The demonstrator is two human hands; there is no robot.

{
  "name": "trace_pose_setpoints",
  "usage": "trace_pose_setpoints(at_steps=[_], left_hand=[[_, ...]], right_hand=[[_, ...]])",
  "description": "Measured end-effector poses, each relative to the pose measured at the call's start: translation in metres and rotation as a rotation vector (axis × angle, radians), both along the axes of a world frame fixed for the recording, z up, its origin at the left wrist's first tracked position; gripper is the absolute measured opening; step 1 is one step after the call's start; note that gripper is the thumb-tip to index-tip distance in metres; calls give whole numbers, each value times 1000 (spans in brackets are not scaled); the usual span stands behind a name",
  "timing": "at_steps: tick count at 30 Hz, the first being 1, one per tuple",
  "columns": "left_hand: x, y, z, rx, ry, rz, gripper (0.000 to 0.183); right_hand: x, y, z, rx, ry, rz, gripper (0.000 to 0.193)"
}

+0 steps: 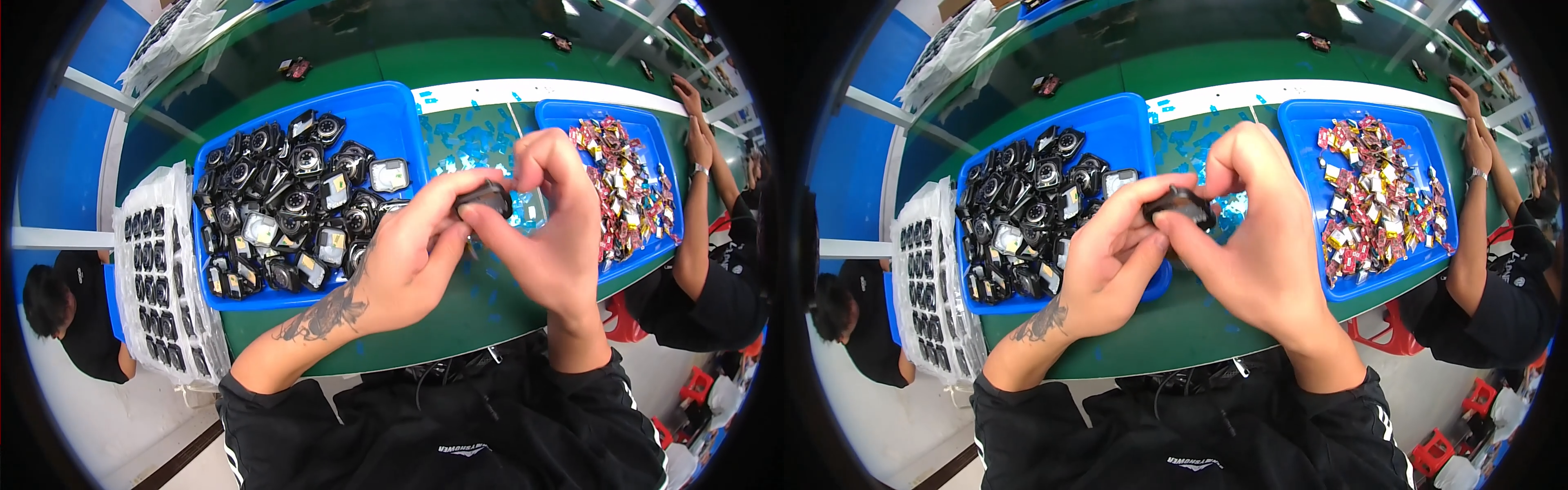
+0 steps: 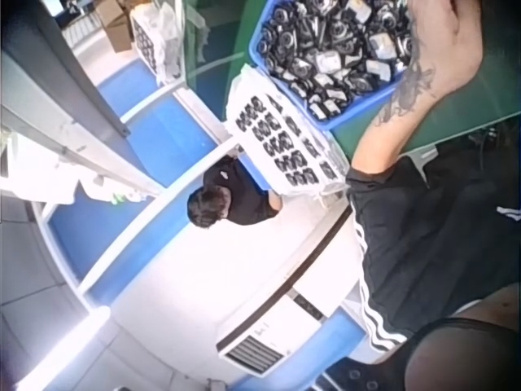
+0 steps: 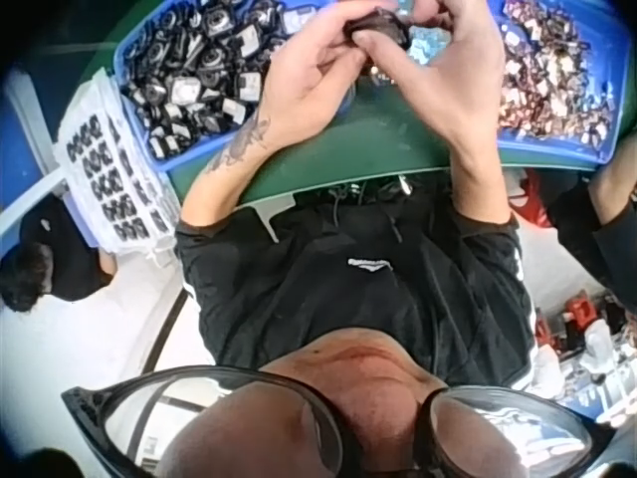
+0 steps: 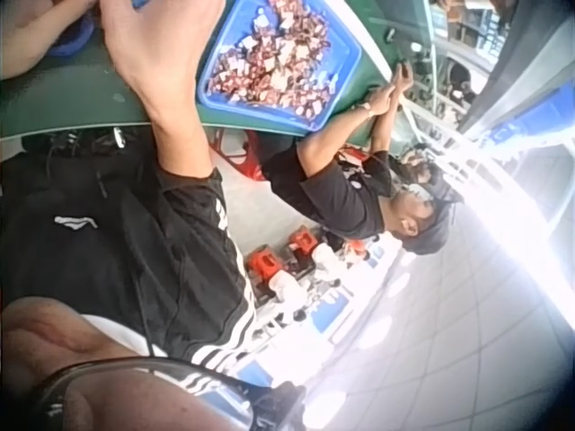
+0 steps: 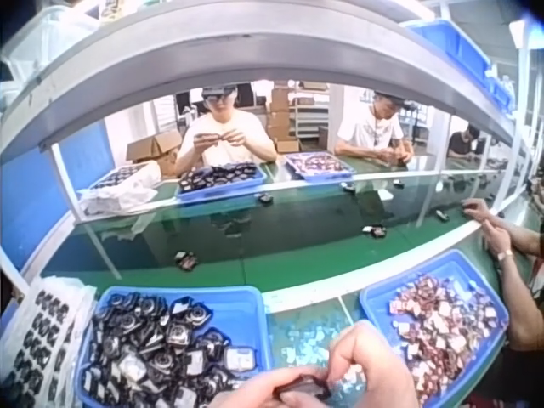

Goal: Assembling the internal components, batteries, and casings of smartwatches at an industrial production line.

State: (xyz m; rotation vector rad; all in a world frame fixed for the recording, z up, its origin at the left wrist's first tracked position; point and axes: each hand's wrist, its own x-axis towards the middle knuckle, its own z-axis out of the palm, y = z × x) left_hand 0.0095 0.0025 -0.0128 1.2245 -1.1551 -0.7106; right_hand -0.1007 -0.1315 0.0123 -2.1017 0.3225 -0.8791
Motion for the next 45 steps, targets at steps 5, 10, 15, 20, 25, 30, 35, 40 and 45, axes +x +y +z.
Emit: trace_pose_setpoints(at_steps=[5, 10, 15, 20, 25, 30, 35, 40, 45], left_hand=[[-3, -2, 16, 76, 200, -41, 51], [2, -5, 21, -59, 489, 69, 53], [1, 0, 15, -6, 240, 74, 33], [3, 0, 27, -28, -366, 228, 30], [7, 4, 27, 29, -398, 171, 29], [-1, 5, 26, 238, 193, 58, 17], [2, 6, 19, 394, 404, -21, 19], [-8, 0, 27, 234, 275, 20, 42], [-7, 0, 27, 186, 343, 40, 60]], right_hand=[[-5, -7, -2, 454, -86, 142, 41], [-29, -2, 0, 488, 36, 106, 40], [-27, 4, -4, 571, -63, 110, 16], [-34, -5, -2, 702, 16, 296, 13], [-29, -15, -4, 833, -36, 392, 8], [-32, -11, -4, 926, 5, 374, 8], [-31, 5, 2, 813, -13, 235, 16], [-27, 8, -2, 642, -68, 81, 28], [-23, 8, -8, 571, -48, 54, 31]])
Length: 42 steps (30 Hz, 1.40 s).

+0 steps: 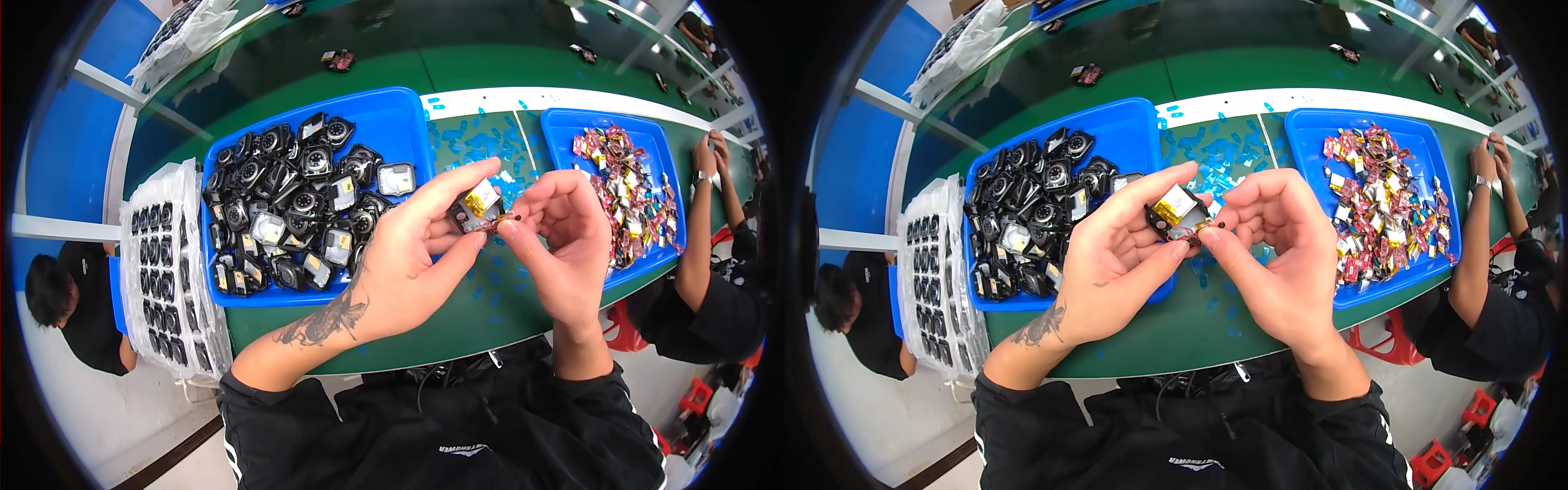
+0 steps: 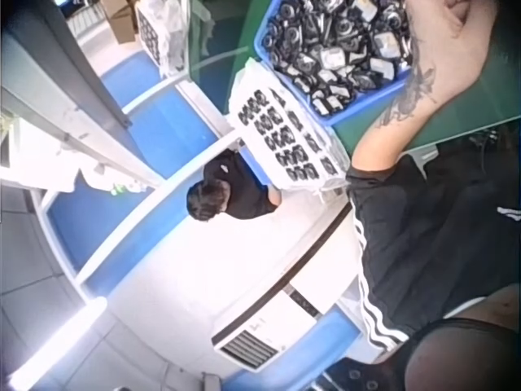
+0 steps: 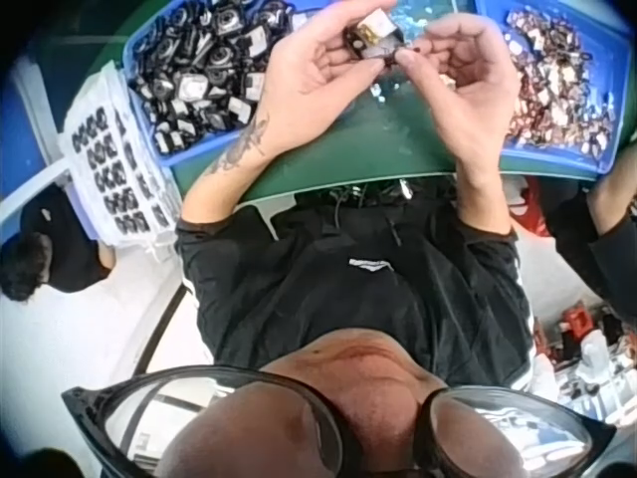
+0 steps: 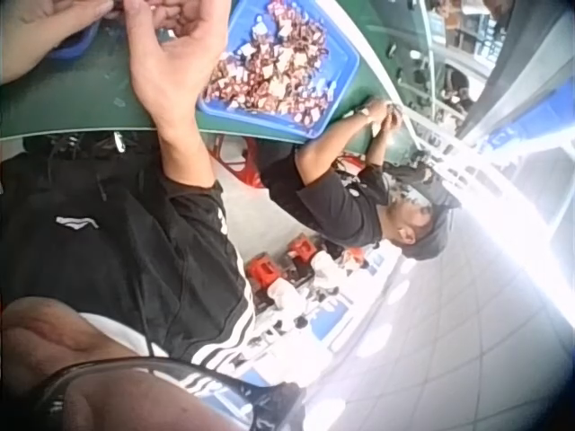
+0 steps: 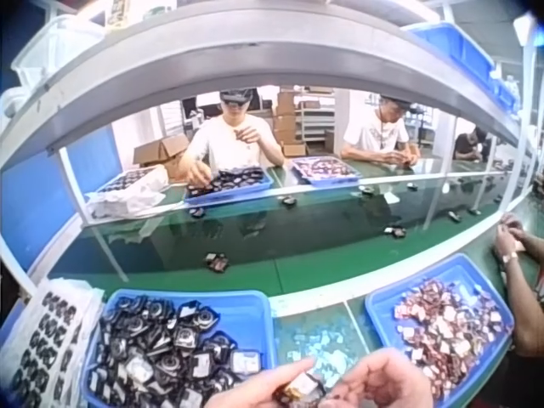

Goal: Assembling the internal components, batteries, and casings of smartwatches at an industrial production line.

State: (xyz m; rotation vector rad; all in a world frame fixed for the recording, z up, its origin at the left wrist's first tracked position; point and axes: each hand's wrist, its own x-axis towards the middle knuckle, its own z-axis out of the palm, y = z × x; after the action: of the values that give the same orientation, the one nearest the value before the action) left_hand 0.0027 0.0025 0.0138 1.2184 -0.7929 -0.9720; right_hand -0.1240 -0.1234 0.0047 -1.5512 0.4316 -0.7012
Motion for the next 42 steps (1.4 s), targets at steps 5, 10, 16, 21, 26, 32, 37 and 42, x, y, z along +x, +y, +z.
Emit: trace_pose_setpoints(at_steps=[5, 10, 16, 21, 26, 32, 37, 42], left_hand=[[0, 0, 1, -3, 16, -1, 59], [1, 1, -2, -4, -100, 2, 65], [0, 1, -2, -3, -50, -36, 65], [0, 1, -5, 5, -73, -25, 55], [-2, 1, -4, 18, -69, 23, 50], [-4, -2, -17, -45, 107, 112, 58], [41, 11, 13, 100, -691, 134, 60], [96, 43, 7, 359, -1529, 198, 28]], right_hand=[[-1, 2, -5, -55, -10, -28, 29], [1, 6, -4, 29, -13, -38, 29], [-1, 7, -5, 94, -44, -53, 29], [-2, -1, -5, -69, 76, -21, 33], [4, 8, -10, -288, 107, -77, 40], [17, 12, -20, -568, 92, -62, 54], [43, -28, 6, -344, 175, 61, 56], [141, -150, 0, -523, 477, 41, 54]])
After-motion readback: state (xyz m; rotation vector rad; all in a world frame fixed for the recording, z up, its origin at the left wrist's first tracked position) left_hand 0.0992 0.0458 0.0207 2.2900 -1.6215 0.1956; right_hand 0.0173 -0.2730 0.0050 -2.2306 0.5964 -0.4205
